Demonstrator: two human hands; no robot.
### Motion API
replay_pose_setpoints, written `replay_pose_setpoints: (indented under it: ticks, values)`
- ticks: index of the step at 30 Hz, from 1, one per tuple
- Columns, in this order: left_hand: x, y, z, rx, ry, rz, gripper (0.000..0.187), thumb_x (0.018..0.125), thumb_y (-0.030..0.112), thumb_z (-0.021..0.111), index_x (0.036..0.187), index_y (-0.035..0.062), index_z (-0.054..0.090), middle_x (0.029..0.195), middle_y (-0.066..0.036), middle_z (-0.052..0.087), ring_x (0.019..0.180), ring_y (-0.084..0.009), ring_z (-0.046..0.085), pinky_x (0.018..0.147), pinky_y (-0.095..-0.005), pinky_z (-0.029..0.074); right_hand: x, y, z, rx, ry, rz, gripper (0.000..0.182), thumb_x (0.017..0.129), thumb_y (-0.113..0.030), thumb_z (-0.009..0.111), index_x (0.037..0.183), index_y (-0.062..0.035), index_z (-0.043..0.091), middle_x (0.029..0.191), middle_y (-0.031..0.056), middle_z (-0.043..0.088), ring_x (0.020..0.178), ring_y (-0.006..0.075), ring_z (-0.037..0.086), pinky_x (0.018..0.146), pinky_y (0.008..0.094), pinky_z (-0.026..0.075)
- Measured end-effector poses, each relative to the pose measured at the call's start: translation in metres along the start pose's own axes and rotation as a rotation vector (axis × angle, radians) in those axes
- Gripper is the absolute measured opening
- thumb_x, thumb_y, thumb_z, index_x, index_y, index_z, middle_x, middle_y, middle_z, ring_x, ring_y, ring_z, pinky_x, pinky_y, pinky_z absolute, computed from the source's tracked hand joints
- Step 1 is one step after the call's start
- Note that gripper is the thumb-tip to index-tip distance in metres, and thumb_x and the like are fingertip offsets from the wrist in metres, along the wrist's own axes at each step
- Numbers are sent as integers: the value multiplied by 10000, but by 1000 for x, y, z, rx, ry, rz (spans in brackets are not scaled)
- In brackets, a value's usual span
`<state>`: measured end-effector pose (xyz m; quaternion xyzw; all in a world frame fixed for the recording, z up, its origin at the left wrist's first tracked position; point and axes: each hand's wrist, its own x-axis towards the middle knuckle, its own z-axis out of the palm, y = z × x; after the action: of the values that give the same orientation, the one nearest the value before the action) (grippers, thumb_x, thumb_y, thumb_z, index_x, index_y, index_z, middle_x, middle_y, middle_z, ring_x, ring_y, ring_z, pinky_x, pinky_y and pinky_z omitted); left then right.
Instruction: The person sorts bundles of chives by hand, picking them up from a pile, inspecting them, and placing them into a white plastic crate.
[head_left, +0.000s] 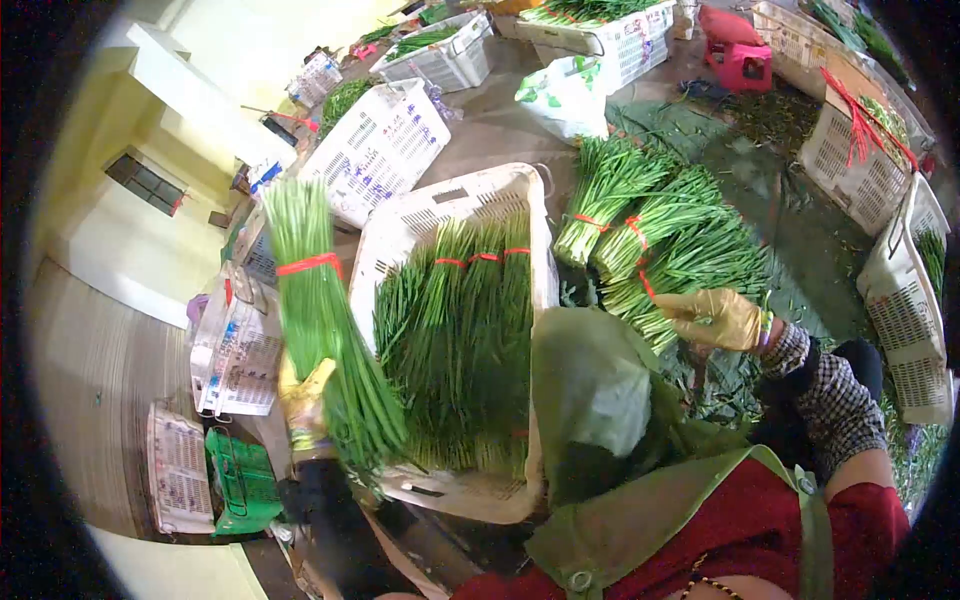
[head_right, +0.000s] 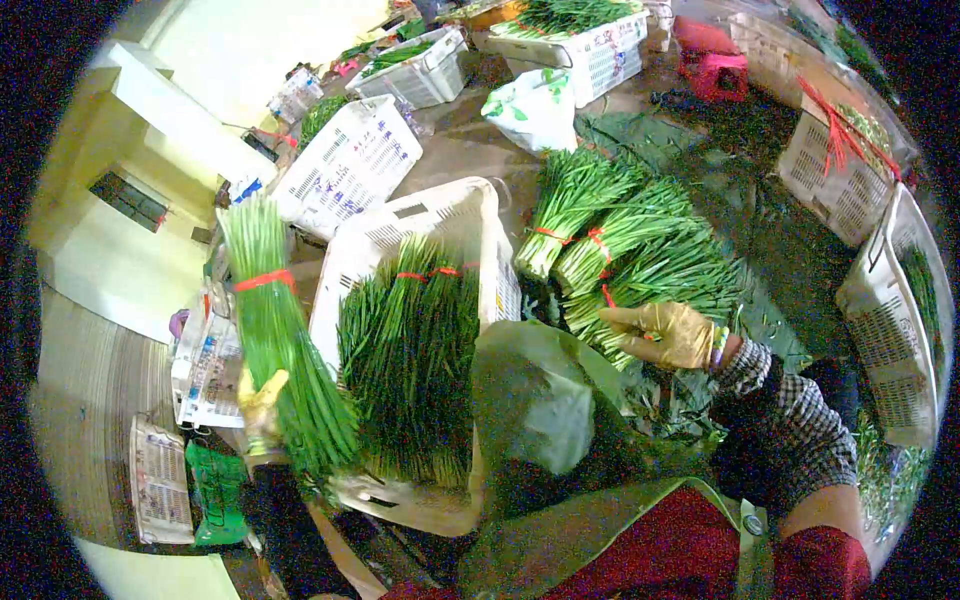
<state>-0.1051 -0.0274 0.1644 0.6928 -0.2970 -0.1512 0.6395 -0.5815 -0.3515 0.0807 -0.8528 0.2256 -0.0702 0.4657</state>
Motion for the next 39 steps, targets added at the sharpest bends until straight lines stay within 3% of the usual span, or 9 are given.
replay_pose_setpoints:
  ticks: [6,9,22,23,24,27,30,34,39]
  values:
    - [96,-158,2,220,-21,-164,634,729,74,777,1305,-18,527,1099,-104,677,929,-182,638,831,-324,514,11,40,21,-155,22,-77,456,887,-252,616,1298,-61,576,957,163,688,858,289,684,781,355,534]
    - [140,-252,-7,535,60,-176,736,660,141,837,1315,-12,538,1122,-145,683,961,-223,652,876,-336,496,15,46,25,-158,-68,59,482,887,-252,616,1325,-62,545,967,159,688,875,290,684,787,359,534]
    - [139,-248,31,259,-157,-237,690,725,37,774,1359,-8,505,1157,-149,655,989,-199,640,896,-303,495,22,82,53,-192,-172,195,466,895,-284,621,1301,-62,569,1069,165,685,958,306,676,846,372,528]
    - [145,-256,31,443,-146,-58,685,745,16,758,1369,-31,478,1137,-142,660,925,-185,663,856,-293,515,23,81,54,-178,-185,216,466,895,-283,622,1302,-62,570,1068,167,685,962,309,674,852,375,526]
    - [145,-260,27,261,-183,-228,706,762,21,755,1387,-53,434,1120,-136,668,892,-176,674,828,-282,525,25,78,54,-167,-200,236,465,895,-282,622,1302,-61,570,1066,170,685,965,311,673,857,377,524]
    - [146,-270,27,76,-147,-256,625,803,13,719,1358,-70,443,1040,-116,692,866,-177,667,804,-289,529,25,78,56,-180,-208,220,459,896,-287,623,1300,-74,576,1077,172,685,991,317,665,891,381,514]
    - [159,-273,20,410,-190,-269,541,826,23,700,1315,-65,485,1007,-115,697,845,-172,672,790,-287,534,21,89,67,-126,-199,206,455,901,-304,626,1299,-88,578,1114,161,681,1032,318,657,950,379,493]
    - [154,-271,23,231,-209,-263,410,830,160,726,1161,-43,595,951,-84,699,815,-147,636,753,-284,516,24,96,68,-123,-242,294,463,916,-345,609,1306,-99,570,1143,162,670,1051,307,654,961,388,487]
    - [177,-351,0,442,-163,-155,400,864,8,602,1252,-50,529,985,-102,675,798,-158,616,754,-280,523,26,97,68,-166,-256,275,478,915,-381,586,1312,-116,559,1086,158,671,994,316,661,891,401,507]
